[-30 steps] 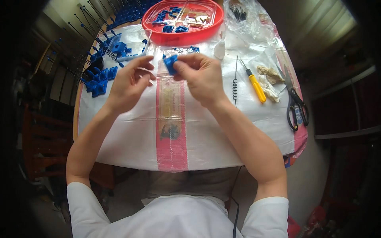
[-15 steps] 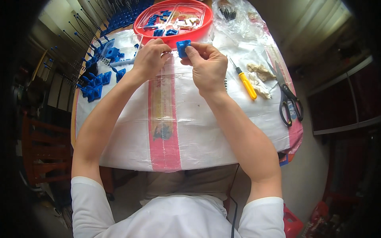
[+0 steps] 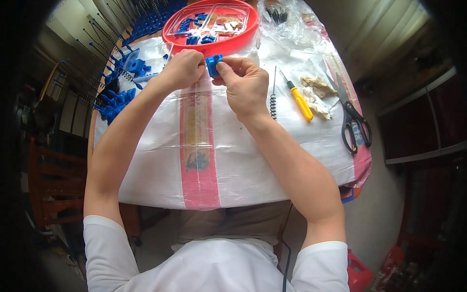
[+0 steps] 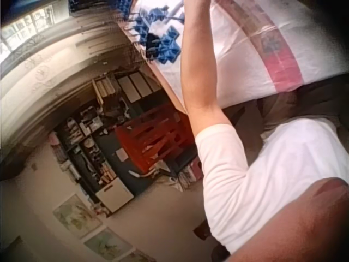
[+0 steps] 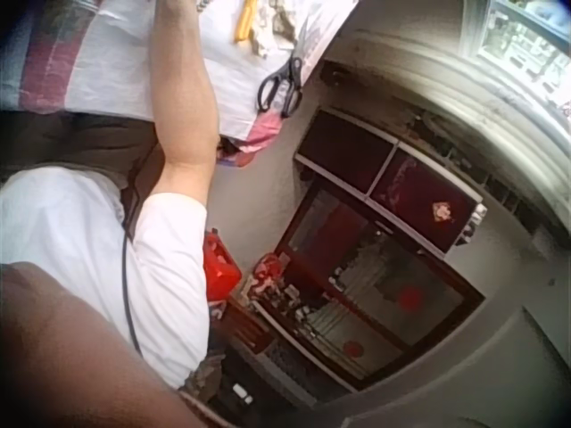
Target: Assembling small plastic and metal components, including springs and rods, onto a blue base.
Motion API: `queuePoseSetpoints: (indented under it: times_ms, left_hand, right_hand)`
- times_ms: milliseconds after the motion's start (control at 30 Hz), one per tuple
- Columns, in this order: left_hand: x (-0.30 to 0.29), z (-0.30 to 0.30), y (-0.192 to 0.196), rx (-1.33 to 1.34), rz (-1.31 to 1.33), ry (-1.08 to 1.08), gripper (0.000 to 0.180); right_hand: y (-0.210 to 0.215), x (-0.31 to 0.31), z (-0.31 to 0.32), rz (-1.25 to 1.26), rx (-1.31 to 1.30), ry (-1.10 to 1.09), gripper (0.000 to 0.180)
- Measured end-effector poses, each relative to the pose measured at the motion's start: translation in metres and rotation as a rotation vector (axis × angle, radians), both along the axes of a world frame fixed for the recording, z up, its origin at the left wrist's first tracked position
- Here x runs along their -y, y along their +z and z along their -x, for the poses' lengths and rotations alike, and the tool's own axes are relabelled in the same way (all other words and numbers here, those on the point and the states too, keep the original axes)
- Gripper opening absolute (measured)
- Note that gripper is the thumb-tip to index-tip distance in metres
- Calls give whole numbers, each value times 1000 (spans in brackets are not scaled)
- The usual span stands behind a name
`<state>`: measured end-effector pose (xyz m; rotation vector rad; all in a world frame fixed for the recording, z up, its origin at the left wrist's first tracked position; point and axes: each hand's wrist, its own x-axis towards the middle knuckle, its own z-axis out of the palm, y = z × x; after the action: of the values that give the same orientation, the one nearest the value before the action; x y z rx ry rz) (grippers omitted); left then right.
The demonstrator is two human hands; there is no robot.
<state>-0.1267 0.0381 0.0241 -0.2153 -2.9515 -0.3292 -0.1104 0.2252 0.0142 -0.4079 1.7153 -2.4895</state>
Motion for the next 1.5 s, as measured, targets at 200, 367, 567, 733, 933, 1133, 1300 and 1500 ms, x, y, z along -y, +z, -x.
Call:
queuePoseSetpoints:
  times_ms: [200, 367, 567, 733, 933, 1133, 1300, 1500]
  left_hand:
    - [-7, -29, -1, -177, -549, 138, 15]
    - [-24, -72, -3, -81, -1312, 174, 14]
    - [-17, -93, -2, -60, -1456, 142, 26]
    - [-12, -95, -3, -99, -1512, 105, 20]
    - [-11, -97, -15, -87, -1462, 39, 16]
    - [-14, -94, -21, -113, -1529, -36, 14]
    - [-7, -94, -21, -38, -1543, -39, 12]
    - [-2, -95, -18, -3, -1542, -19, 14]
  right_hand:
    - [-3, 0, -1, 51, 48, 16, 18]
    - [-5, 3, -7, 67, 95, 61, 19]
    - [-6, 7, -15, 99, 116, 136, 20]
    - [-5, 7, -17, 91, 140, 165, 20]
    - [-5, 7, -19, 70, 141, 203, 19]
    - [-10, 8, -20, 58, 130, 241, 19]
    - [-9, 8, -20, 63, 128, 259, 19]
    - [-6, 9, -23, 57, 116, 268, 20]
